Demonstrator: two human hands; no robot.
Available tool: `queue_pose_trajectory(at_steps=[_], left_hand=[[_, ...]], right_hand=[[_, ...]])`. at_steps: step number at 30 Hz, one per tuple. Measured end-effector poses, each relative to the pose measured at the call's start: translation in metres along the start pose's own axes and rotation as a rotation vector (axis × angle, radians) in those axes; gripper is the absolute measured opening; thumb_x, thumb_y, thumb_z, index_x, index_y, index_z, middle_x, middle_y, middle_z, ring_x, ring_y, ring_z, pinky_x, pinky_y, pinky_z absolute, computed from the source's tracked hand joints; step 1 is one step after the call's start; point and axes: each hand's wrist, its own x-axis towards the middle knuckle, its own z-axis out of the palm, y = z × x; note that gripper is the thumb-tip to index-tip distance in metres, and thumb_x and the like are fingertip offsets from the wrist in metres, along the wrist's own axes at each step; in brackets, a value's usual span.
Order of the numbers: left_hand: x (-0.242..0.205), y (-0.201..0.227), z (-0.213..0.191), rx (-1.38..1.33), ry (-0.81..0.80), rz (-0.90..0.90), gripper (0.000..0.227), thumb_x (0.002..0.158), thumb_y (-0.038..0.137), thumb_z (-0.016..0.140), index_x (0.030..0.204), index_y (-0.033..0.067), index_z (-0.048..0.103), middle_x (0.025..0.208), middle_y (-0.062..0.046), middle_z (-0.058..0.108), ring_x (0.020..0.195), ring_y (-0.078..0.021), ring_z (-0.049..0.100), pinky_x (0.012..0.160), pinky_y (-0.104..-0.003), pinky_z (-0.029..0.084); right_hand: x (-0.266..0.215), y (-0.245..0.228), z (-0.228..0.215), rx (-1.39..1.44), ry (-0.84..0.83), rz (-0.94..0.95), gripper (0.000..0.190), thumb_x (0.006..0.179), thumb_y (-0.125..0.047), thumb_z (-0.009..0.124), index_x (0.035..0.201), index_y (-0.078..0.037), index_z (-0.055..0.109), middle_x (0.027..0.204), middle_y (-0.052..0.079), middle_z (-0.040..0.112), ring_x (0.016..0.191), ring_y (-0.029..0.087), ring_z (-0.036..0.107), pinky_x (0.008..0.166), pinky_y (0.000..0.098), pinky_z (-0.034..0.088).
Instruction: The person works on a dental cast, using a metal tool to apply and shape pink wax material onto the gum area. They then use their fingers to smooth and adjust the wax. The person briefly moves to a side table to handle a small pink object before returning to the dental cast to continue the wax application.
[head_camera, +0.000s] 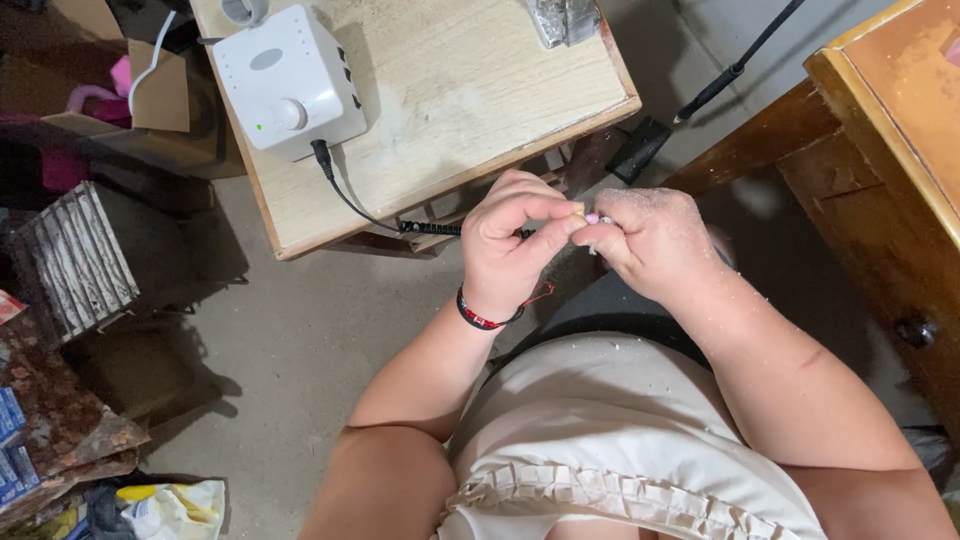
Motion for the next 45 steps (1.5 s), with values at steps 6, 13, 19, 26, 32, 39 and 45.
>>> queue_pose_trajectory(at_steps=[6,13,19,26,32,39,45], left_hand=[[0.002,0.0,-0.003,0.046,-0.041,-0.001,0.005,0.089,0.007,0.082,0.092,0.0066,0.078,0.078,-0.005,0.075,0.08,-0.024,0.065,0.085,-0.037,0.052],[0.0,0.002,-0.001,0.05,-0.023,-0.017,0.004,0.09,0.007,0.081,0.091,0.0058,0.077,0.076,-0.004,0.075,0.08,-0.0234,0.067,0.084,-0.037,0.053],[0.005,-0.001,-0.006,0.061,-0.082,0.002,0.004,0.091,0.008,0.08,0.093,0.0082,0.077,0.078,-0.001,0.075,0.083,-0.0221,0.066,0.087,-0.036,0.052],[0.008,0.001,-0.008,0.103,-0.117,0.004,0.004,0.09,0.007,0.081,0.09,0.0079,0.077,0.079,-0.001,0.076,0.082,-0.0224,0.067,0.086,-0.036,0.052],[0.003,-0.002,-0.006,0.072,-0.092,-0.022,0.003,0.091,0.006,0.08,0.09,0.0068,0.077,0.077,-0.001,0.075,0.082,-0.0217,0.066,0.087,-0.035,0.053],[-0.001,-0.009,0.005,-0.03,-0.025,0.014,0.002,0.093,0.008,0.079,0.094,0.0085,0.077,0.083,-0.001,0.072,0.087,-0.0173,0.059,0.09,-0.034,0.05],[0.0,-0.014,0.005,-0.039,-0.024,0.109,0.005,0.091,0.008,0.081,0.092,0.0055,0.077,0.085,-0.005,0.071,0.087,-0.0192,0.057,0.085,-0.034,0.053]], right_hand=[[0.004,-0.008,-0.003,-0.01,-0.007,-0.008,0.051,0.105,-0.051,0.056,0.075,-0.011,0.054,0.053,0.01,0.056,0.062,0.038,0.064,0.057,0.0464,0.052],[0.002,-0.004,-0.005,-0.104,0.007,-0.04,0.05,0.107,-0.049,0.057,0.077,-0.009,0.056,0.057,0.015,0.056,0.063,0.041,0.064,0.057,0.0482,0.052],[0.0,0.001,-0.006,-0.152,0.002,-0.026,0.051,0.104,-0.055,0.059,0.08,-0.01,0.058,0.058,0.013,0.056,0.064,0.039,0.065,0.058,0.0475,0.052],[0.001,0.002,-0.009,-0.209,0.0,-0.044,0.052,0.105,-0.056,0.056,0.082,-0.009,0.06,0.059,0.014,0.058,0.062,0.039,0.066,0.056,0.0464,0.053],[0.003,0.001,-0.011,-0.238,0.011,-0.074,0.052,0.106,-0.054,0.056,0.082,-0.009,0.06,0.058,0.014,0.057,0.061,0.039,0.064,0.056,0.0461,0.052],[-0.002,0.011,0.006,0.141,0.005,0.026,0.046,0.103,-0.048,0.063,0.076,-0.011,0.057,0.057,0.01,0.056,0.061,0.038,0.063,0.056,0.0441,0.051],[-0.007,0.016,0.008,0.229,-0.046,0.065,0.047,0.106,-0.041,0.06,0.073,-0.008,0.056,0.057,0.013,0.053,0.058,0.039,0.058,0.055,0.0453,0.048]])
